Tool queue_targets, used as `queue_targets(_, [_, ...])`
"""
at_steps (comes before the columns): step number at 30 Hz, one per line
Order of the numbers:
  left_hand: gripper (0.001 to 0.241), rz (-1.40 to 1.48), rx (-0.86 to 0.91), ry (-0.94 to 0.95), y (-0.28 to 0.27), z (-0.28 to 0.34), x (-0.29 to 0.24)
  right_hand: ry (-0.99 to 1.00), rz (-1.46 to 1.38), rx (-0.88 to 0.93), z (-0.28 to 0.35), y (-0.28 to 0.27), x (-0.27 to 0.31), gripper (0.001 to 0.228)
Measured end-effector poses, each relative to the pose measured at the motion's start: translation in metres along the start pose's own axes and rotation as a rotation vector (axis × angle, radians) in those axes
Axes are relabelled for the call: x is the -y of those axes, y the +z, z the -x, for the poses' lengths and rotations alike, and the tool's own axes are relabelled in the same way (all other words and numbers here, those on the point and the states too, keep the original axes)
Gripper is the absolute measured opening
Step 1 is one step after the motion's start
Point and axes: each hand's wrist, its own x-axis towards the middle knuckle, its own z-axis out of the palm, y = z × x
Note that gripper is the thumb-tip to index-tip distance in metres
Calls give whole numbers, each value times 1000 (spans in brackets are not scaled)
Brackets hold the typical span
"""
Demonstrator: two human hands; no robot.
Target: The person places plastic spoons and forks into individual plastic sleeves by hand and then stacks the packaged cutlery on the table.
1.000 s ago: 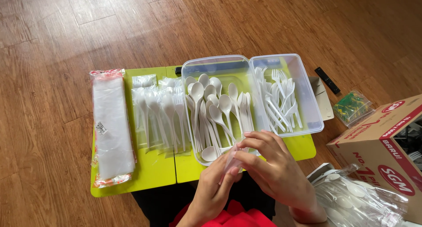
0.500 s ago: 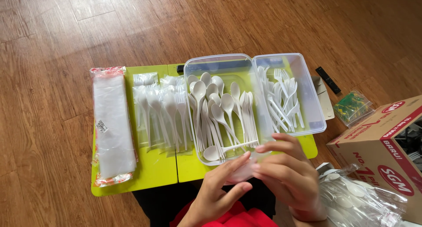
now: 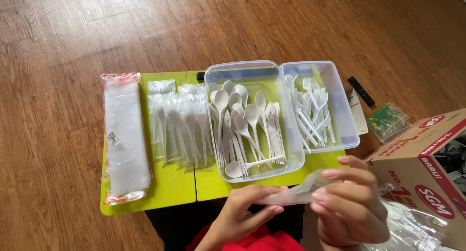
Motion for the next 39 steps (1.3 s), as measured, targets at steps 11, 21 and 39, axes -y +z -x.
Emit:
queue_targets(11, [23, 109, -201, 23, -1, 0, 13, 641, -703, 712, 33, 4, -32, 85])
queue_targets(21, [61, 85, -258, -46, 9, -10, 15, 774, -590, 405, 102, -3, -55, 33])
queue_targets(39, [26, 50, -61, -37, 15, -24, 5, 903, -603, 305, 125, -24, -76, 37])
